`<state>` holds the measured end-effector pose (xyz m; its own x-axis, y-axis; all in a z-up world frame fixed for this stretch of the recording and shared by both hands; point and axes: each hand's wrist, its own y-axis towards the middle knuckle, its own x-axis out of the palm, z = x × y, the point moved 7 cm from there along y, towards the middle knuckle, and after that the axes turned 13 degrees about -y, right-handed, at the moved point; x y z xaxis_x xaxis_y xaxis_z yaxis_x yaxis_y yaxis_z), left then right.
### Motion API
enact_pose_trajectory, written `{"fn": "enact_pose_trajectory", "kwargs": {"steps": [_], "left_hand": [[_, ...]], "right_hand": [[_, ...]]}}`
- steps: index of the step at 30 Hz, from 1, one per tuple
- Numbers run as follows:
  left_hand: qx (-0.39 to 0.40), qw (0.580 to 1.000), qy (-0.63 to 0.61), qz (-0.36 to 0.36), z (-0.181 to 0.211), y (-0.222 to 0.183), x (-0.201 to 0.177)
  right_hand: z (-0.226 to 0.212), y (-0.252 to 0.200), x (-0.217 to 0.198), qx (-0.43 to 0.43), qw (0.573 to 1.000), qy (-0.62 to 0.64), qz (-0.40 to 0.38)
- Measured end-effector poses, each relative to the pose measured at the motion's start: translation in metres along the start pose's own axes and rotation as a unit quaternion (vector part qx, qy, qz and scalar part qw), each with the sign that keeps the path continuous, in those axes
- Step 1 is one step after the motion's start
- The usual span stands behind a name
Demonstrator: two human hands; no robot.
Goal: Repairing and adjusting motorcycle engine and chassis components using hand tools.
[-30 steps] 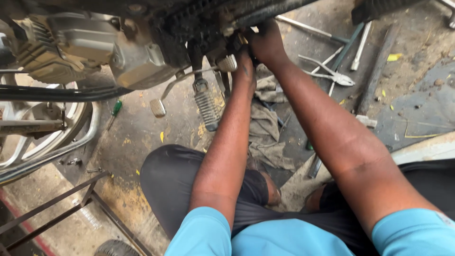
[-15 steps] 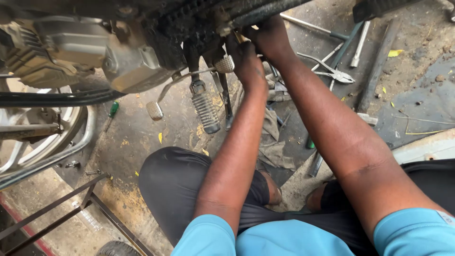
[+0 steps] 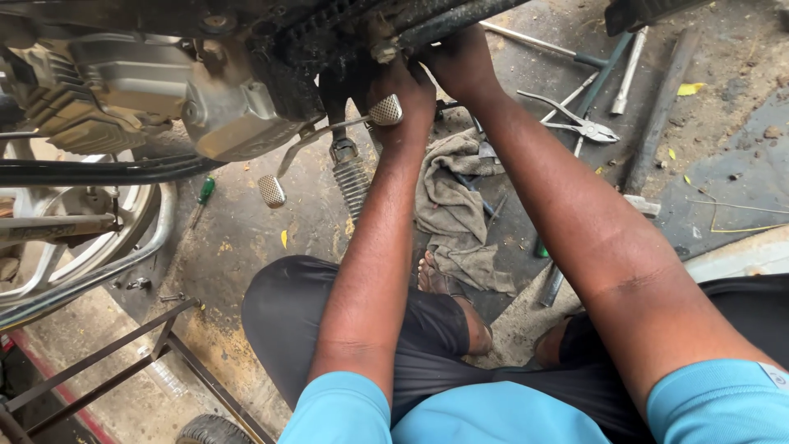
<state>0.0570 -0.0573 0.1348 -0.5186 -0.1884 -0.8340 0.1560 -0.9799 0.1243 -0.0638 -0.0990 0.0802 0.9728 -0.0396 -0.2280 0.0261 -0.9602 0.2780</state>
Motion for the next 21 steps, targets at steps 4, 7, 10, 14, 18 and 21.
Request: {"fn": "enact_pose_trajectory", "kwargs": {"steps": [4,7,10,14,18,21], "left_hand": [[-0.002,1.000,-0.004,-0.018,-0.002,0.000,-0.003],[-0.021,0.999,-0.004,-0.045,-0.003,0.004,-0.001],[-0.019,0.999,-0.009,-0.024,-0.004,-0.001,0.001],[-0.016,1.000,-0.008,-0.022,0.003,-0.012,0.005],[-0.110,0.990,-0.023,-0.091,0.020,-0.042,-0.010],[-0.088,0.959,0.010,-0.268,0.048,-0.066,-0.015]], "right_hand": [[0.005,-0.007,0.004,0.031,0.998,0.057,0.016],[0.000,-0.006,0.005,0.021,0.996,0.080,0.028],[-0.002,-0.003,0.003,0.014,0.995,0.099,-0.011],[0.014,-0.016,-0.010,0.032,0.999,0.011,0.004],[0.080,-0.063,-0.022,0.214,0.960,-0.183,0.016],[0.114,-0.102,-0.024,0.266,0.898,-0.331,-0.117]]}}
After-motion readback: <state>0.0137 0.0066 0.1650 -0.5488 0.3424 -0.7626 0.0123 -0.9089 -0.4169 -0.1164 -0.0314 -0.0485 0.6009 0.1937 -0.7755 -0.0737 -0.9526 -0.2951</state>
